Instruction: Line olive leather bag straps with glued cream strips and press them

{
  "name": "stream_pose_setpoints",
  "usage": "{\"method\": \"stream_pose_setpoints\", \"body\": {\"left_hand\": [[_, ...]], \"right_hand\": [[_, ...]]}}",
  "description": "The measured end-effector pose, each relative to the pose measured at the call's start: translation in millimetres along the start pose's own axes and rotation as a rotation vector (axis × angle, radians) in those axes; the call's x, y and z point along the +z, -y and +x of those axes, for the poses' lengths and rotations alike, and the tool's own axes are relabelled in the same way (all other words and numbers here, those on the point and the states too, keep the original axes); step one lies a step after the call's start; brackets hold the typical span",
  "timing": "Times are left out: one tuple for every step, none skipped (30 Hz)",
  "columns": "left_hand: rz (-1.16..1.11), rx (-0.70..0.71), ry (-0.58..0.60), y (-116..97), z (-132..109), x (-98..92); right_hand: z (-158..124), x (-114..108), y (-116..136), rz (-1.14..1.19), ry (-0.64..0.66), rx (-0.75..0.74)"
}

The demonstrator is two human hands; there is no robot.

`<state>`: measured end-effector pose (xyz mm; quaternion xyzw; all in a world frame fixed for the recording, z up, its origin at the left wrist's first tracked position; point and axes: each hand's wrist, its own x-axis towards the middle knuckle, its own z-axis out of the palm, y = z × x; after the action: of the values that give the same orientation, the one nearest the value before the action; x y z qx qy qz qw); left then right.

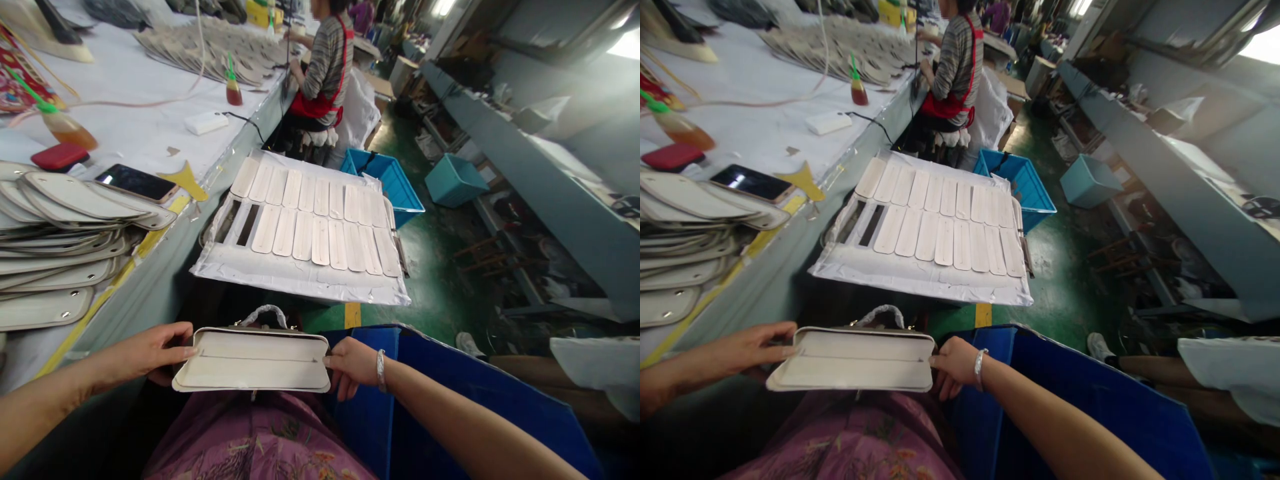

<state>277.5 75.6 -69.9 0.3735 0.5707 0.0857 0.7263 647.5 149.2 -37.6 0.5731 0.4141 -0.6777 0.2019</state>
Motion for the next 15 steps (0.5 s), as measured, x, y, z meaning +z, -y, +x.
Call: {"method": "stream_pose_setpoints", "body": {"left_hand": [[-0.002, -0.007, 0.017, -1, 1, -2.3], [-0.001, -0.01, 0.029, -3, 1, -4.3], [0.003, -0.004, 0.038, -5, 1, -5.9], [0.01, 0.006, 0.046, -6, 0, -7.1], [0.016, 0.022, 0.051, -7, -1, -7.6], [0.02, 0.041, 0.058, -8, -2, -7.4], [0.019, 0.061, 0.063, -7, -3, -6.5], [0.01, 0.083, 0.064, -5, -3, -4.7], [-0.01, 0.108, 0.057, -2, -4, -2.3], [-0.037, 0.131, 0.043, 2, -4, 0.5], [-0.059, 0.154, 0.021, 6, -4, 3.3], [-0.06, 0.168, -0.009, 10, -5, 5.5], [-0.023, 0.174, -0.05, 13, -5, 6.7], [0.065, 0.186, -0.096, 14, -7, 6.8], [0.19, 0.211, -0.148, 13, -8, 5.9]], "right_hand": [[0, -2, 3, -0.022, 0.019, 0.016], [0, -3, 4, -0.043, 0.033, 0.024], [0, -4, 4, -0.058, 0.038, 0.024], [-1, -5, 3, -0.064, 0.041, 0.015], [-1, -6, 1, -0.066, 0.038, -0.005], [-1, -6, -3, -0.065, 0.03, -0.032], [0, -6, -7, -0.058, 0.018, -0.06], [1, -5, -12, -0.044, 0.001, -0.09], [2, -4, -17, -0.026, -0.021, -0.124], [3, -2, -22, -0.008, -0.047, -0.158], [4, 1, -26, 0.007, -0.076, -0.189], [4, 4, -30, 0.016, -0.105, -0.214], [3, 7, -32, 0.013, -0.139, -0.235], [2, 8, -34, -0.002, -0.178, -0.247], [1, 9, -34, -0.023, -0.219, -0.255]]}}
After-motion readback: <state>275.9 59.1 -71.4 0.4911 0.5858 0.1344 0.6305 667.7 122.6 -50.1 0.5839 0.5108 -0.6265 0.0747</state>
